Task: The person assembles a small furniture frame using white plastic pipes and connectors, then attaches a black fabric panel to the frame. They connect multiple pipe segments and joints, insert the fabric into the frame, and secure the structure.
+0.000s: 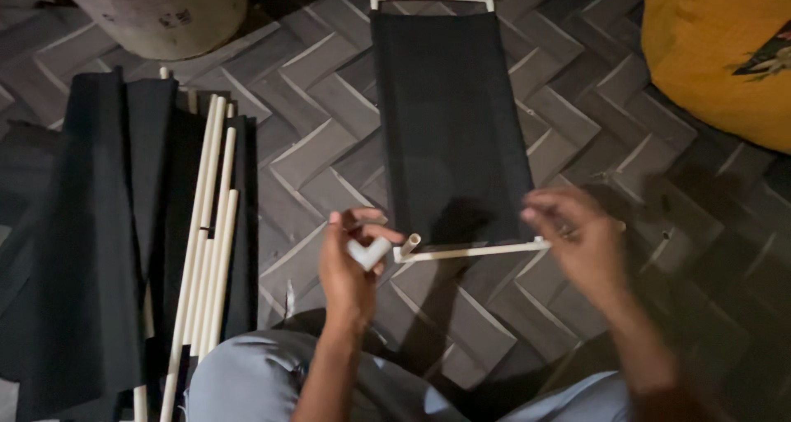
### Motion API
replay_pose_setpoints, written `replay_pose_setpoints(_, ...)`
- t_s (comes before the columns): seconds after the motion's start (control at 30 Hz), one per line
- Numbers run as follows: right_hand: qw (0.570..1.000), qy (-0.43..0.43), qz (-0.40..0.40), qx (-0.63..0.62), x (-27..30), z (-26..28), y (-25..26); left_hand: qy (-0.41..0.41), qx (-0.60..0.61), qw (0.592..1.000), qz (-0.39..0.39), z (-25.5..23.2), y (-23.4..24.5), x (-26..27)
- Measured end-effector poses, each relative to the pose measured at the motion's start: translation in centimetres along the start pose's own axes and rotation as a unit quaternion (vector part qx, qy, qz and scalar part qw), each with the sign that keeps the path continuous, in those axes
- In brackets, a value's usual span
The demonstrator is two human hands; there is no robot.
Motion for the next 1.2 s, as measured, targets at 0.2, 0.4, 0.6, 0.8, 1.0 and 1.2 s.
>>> replay_pose_setpoints(0.2,0.964,0.202,0.078,-0.154,4.5,8.2,-3.9,-0.035,-0.158,0.982,0.093,-0.5,-3.1,3.1)
replay_pose_setpoints(0.4,0.963,0.215,0.097,-0.128,4.9,8.9,-4.8,-0.036,-0.175,0.97,0.166,1.2,-4.0,4.3)
replay_pose_setpoints(0.6,0.964,0.117,0.091,-0.221,4.2,6.2,-6.0,-0.023,-0.081,0.982,0.171,1.7,-3.2,3.7)
replay_pose_setpoints(0.8,0.933,0.105,0.062,-0.339,3.4,6.1,-6.5,-0.148,-0.115,0.963,0.194,1.6,-3.5,3.3)
replay_pose_setpoints(1.0,0.938,0.035,0.106,-0.328,3.0,6.3,-6.2,-0.137,-0.162,0.966,0.147,0.9,-3.1,2.6)
replay_pose_setpoints(1.2,0.956,0.066,0.055,-0.281,2.3,6.9,-7.0,-0.133,-0.111,0.966,0.191,0.3,-2.8,1.7)
Point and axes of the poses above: each hand's wrist, its own x-axis away from the middle knuckle, its own y-axis out of the back of the hand, z = x × y, the point moved 3 cm from there along -x, towards the middle knuckle, and after that the axes turned 9 degrees about x, right-handed, at the moved point
